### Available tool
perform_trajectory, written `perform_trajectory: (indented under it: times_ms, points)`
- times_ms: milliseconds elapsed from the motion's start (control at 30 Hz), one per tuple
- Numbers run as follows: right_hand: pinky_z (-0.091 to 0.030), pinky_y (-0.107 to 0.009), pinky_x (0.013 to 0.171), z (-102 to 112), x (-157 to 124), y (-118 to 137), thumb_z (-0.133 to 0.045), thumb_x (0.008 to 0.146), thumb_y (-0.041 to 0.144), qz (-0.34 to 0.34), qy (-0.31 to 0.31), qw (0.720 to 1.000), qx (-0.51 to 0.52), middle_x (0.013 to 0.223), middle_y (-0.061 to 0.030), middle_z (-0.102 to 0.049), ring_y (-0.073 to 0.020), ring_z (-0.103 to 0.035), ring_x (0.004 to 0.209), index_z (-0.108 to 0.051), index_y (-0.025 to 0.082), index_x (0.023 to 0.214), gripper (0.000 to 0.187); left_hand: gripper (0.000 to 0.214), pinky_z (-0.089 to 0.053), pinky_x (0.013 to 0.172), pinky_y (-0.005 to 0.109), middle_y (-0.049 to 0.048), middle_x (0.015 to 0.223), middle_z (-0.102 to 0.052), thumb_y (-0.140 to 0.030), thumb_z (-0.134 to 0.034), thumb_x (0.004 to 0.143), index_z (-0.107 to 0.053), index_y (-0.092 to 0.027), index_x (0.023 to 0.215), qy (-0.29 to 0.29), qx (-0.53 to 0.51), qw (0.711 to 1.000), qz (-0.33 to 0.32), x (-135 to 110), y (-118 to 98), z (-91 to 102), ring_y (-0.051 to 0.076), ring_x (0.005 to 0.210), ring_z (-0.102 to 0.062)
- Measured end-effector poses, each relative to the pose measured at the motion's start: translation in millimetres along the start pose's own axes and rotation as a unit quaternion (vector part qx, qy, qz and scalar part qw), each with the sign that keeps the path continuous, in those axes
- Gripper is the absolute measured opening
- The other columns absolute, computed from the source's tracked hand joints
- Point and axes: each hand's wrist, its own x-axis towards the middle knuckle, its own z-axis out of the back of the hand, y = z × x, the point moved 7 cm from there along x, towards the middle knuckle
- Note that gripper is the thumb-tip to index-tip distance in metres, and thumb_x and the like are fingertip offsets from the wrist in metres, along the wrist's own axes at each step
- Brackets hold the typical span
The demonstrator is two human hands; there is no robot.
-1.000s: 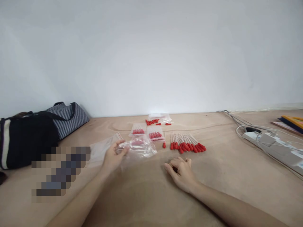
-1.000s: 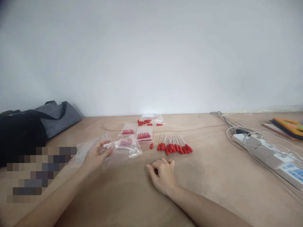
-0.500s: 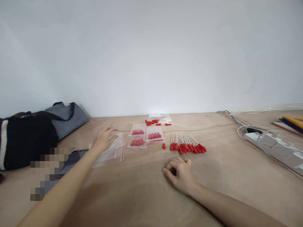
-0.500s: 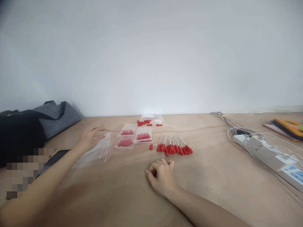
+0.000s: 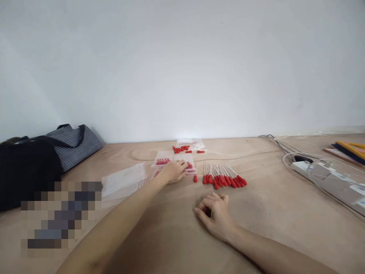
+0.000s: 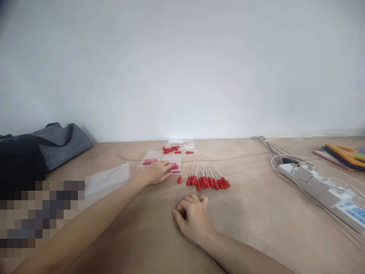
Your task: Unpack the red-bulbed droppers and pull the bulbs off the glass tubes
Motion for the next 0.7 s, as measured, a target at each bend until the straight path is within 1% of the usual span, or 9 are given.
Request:
perform_trajectory:
  times_ms: [100, 167, 200, 300, 367, 433, 500, 600, 700]
  points:
    - [-0.020, -0.031, 0.069, 0.9, 0.9, 0.9, -0.051, 0.077, 0.024, 0.023, -0.008, 1.000, -0.014, 0.064, 0.0032, -0.058, -0.0125, -0.048, 0.068, -0.051, 0.019, 0.060, 0.017, 0.016, -0.043, 0.070, 0.029, 0.0069, 0.091, -0.057, -0.017, -0.042, 0.084, -0.057, -0.018, 0.090, -0.008, 0.006, 1.000, 0.020, 1.6, 4.5, -1.2, 0.021, 0.086, -0.054]
    - [-0.020, -0.032, 0.071, 4.2, 2.4, 2.2, -0.050, 0.077, 0.024, 0.046, -0.031, 0.998, -0.043, 0.065, 0.0022, -0.058, -0.0131, -0.048, 0.070, -0.053, 0.020, 0.063, 0.015, 0.018, -0.042, 0.074, 0.029, 0.0067, 0.092, -0.057, -0.013, -0.040, 0.084, -0.056, -0.018, 0.091, -0.025, 0.009, 0.999, 0.041, 3.0, 8.9, 5.3, 0.020, 0.089, -0.053]
    - [-0.020, -0.032, 0.071, 6.1, 3.3, 2.7, -0.050, 0.077, 0.025, 0.055, -0.044, 0.996, -0.060, 0.067, 0.0017, -0.058, -0.0135, -0.047, 0.071, -0.055, 0.020, 0.065, 0.014, 0.020, -0.042, 0.076, 0.029, 0.0071, 0.094, -0.056, -0.013, -0.038, 0.085, -0.055, -0.018, 0.093, -0.036, 0.011, 0.998, 0.056, 3.5, 11.3, 11.7, 0.020, 0.091, -0.052]
    - [-0.020, -0.033, 0.073, 9.5, 5.9, 2.8, -0.049, 0.078, 0.025, 0.065, -0.065, 0.992, -0.089, 0.069, 0.0009, -0.058, -0.0140, -0.047, 0.074, -0.057, 0.021, 0.067, 0.014, 0.024, -0.042, 0.076, 0.029, 0.0079, 0.095, -0.054, -0.014, -0.031, 0.088, -0.053, -0.016, 0.096, -0.081, 0.016, 0.990, 0.110, 1.3, 17.1, 43.4, 0.019, 0.088, -0.053]
    - [-0.020, -0.033, 0.073, 9.7, 6.9, 1.8, -0.049, 0.078, 0.025, 0.060, -0.063, 0.993, -0.083, 0.069, 0.0008, -0.058, -0.0142, -0.047, 0.073, -0.057, 0.021, 0.067, 0.015, 0.022, -0.042, 0.072, 0.028, 0.0065, 0.089, -0.054, -0.018, -0.032, 0.089, -0.054, -0.015, 0.092, -0.120, 0.009, 0.981, 0.150, -5.7, 17.6, 70.4, 0.018, 0.080, -0.055]
    - [-0.020, -0.034, 0.073, 9.2, 7.0, 1.4, -0.049, 0.078, 0.025, 0.056, -0.056, 0.994, -0.071, 0.069, 0.0007, -0.059, -0.0146, -0.047, 0.073, -0.057, 0.021, 0.067, 0.014, 0.021, -0.042, 0.067, 0.027, 0.0053, 0.083, -0.054, -0.021, -0.034, 0.089, -0.054, -0.015, 0.086, -0.125, 0.001, 0.978, 0.167, -15.7, 11.2, 90.8, 0.017, 0.073, -0.055]
    - [-0.020, -0.035, 0.073, 8.5, 6.6, 1.3, -0.049, 0.078, 0.025, 0.052, -0.049, 0.996, -0.062, 0.069, 0.0009, -0.059, -0.0150, -0.048, 0.073, -0.057, 0.021, 0.067, 0.014, 0.017, -0.041, 0.066, 0.027, 0.0040, 0.078, -0.054, -0.021, -0.038, 0.087, -0.053, -0.015, 0.082, -0.094, 0.005, 0.981, 0.169, -28.2, -1.1, 100.5, 0.017, 0.070, -0.055]
    - [-0.019, -0.035, 0.074, 8.7, 6.4, 0.7, -0.049, 0.077, 0.024, 0.045, -0.040, 0.997, -0.057, 0.069, 0.0013, -0.060, -0.0154, -0.048, 0.073, -0.057, 0.021, 0.067, 0.013, 0.016, -0.041, 0.067, 0.028, 0.0041, 0.074, -0.054, -0.019, -0.040, 0.085, -0.052, -0.016, 0.076, -0.042, -0.018, 0.989, 0.143, -49.3, -26.7, 102.4, 0.018, 0.070, -0.055]
    - [-0.020, -0.034, 0.073, 9.3, 6.2, 2.0, -0.051, 0.077, 0.027, 0.046, -0.028, 0.998, -0.046, 0.067, 0.0018, -0.059, -0.0152, -0.048, 0.073, -0.057, 0.021, 0.068, 0.012, 0.019, -0.040, 0.065, 0.028, 0.0039, 0.072, -0.055, -0.021, -0.038, 0.085, -0.052, -0.018, 0.073, -0.025, -0.074, 0.990, 0.115, -66.9, -52.6, 103.0, 0.018, 0.069, -0.055]
